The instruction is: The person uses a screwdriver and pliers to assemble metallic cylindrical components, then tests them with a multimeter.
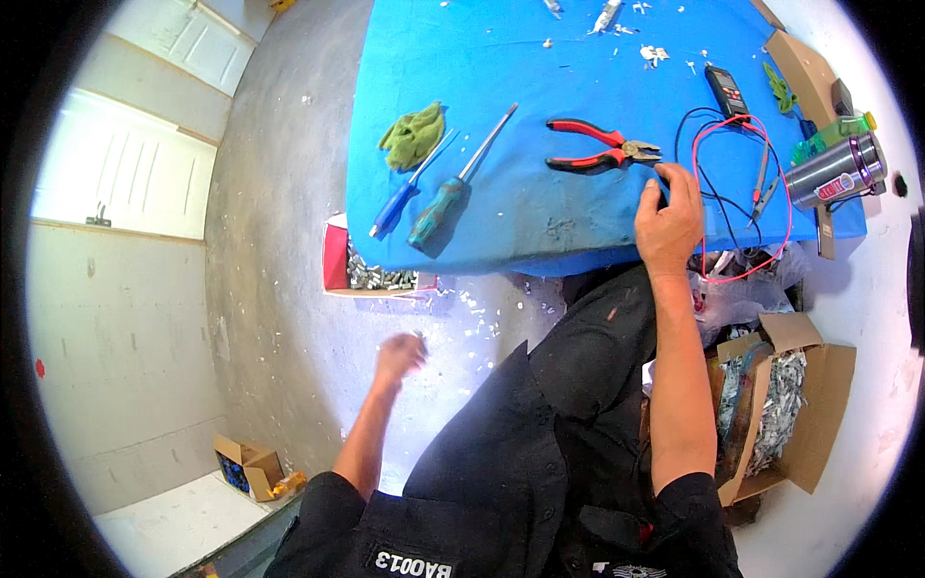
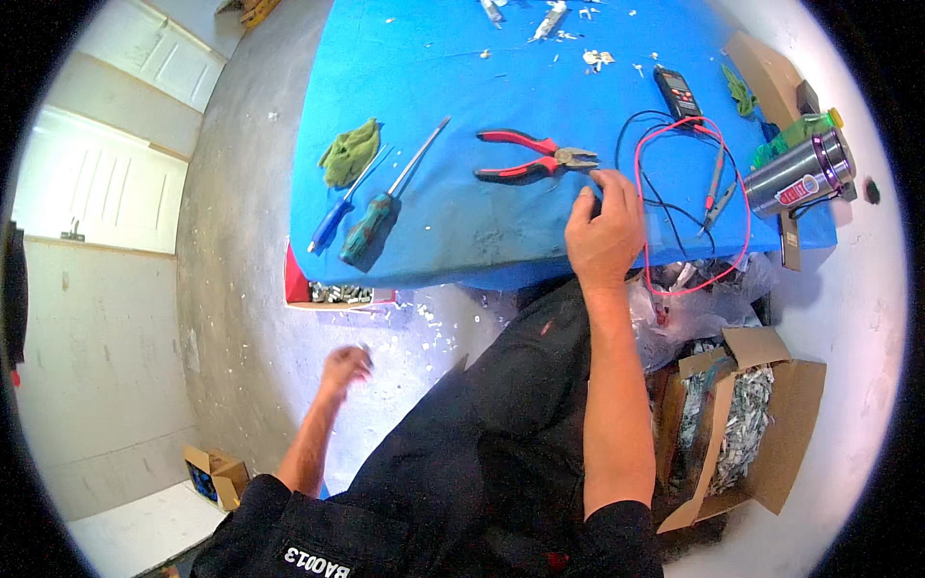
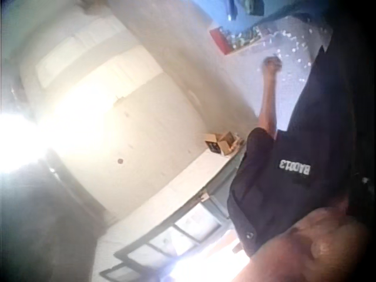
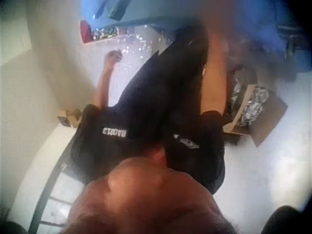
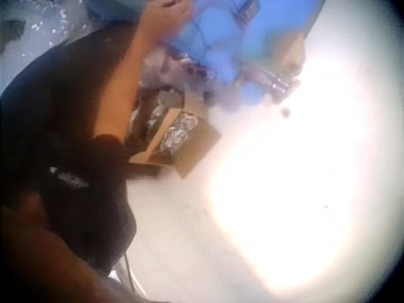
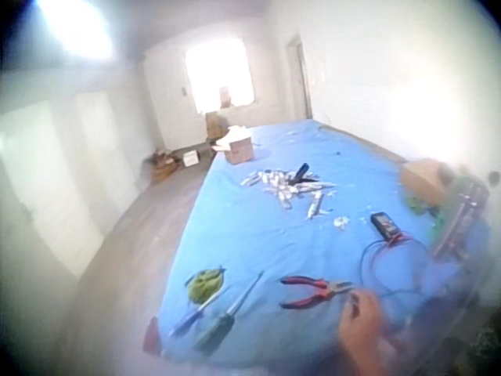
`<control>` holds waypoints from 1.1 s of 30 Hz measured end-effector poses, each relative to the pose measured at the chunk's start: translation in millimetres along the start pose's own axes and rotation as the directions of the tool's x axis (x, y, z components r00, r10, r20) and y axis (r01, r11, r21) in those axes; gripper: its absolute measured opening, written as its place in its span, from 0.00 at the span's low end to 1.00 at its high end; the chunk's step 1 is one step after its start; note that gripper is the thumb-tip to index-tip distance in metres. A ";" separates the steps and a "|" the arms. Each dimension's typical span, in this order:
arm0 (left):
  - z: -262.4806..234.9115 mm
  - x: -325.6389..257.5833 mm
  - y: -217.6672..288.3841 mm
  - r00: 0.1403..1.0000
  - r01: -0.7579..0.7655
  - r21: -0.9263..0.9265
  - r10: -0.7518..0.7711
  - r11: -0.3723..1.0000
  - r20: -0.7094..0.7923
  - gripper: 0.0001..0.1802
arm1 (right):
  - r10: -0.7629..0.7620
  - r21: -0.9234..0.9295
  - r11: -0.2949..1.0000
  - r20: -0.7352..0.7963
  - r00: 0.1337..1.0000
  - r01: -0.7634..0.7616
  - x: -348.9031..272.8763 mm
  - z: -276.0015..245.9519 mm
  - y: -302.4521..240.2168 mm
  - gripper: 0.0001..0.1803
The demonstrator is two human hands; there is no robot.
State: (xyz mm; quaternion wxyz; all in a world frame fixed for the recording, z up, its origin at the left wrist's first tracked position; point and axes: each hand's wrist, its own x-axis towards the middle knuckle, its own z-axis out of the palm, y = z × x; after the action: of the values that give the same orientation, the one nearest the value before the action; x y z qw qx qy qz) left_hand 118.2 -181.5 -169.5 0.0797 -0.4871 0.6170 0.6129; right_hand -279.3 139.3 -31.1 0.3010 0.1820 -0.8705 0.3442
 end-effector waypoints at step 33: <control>36.7 -15.9 280.2 0.335 -0.619 0.745 0.942 0.248 -0.035 0.14 | 0.031 -0.064 0.998 0.012 0.999 -0.030 2.9 -1.3 -8.7 0.12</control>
State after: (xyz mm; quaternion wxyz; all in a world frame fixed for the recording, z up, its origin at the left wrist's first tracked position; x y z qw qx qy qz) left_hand -87.8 -206.3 23.0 -0.2547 -0.1708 0.9347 0.1796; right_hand -276.5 133.8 -24.2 0.2958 0.1614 -0.8856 0.3196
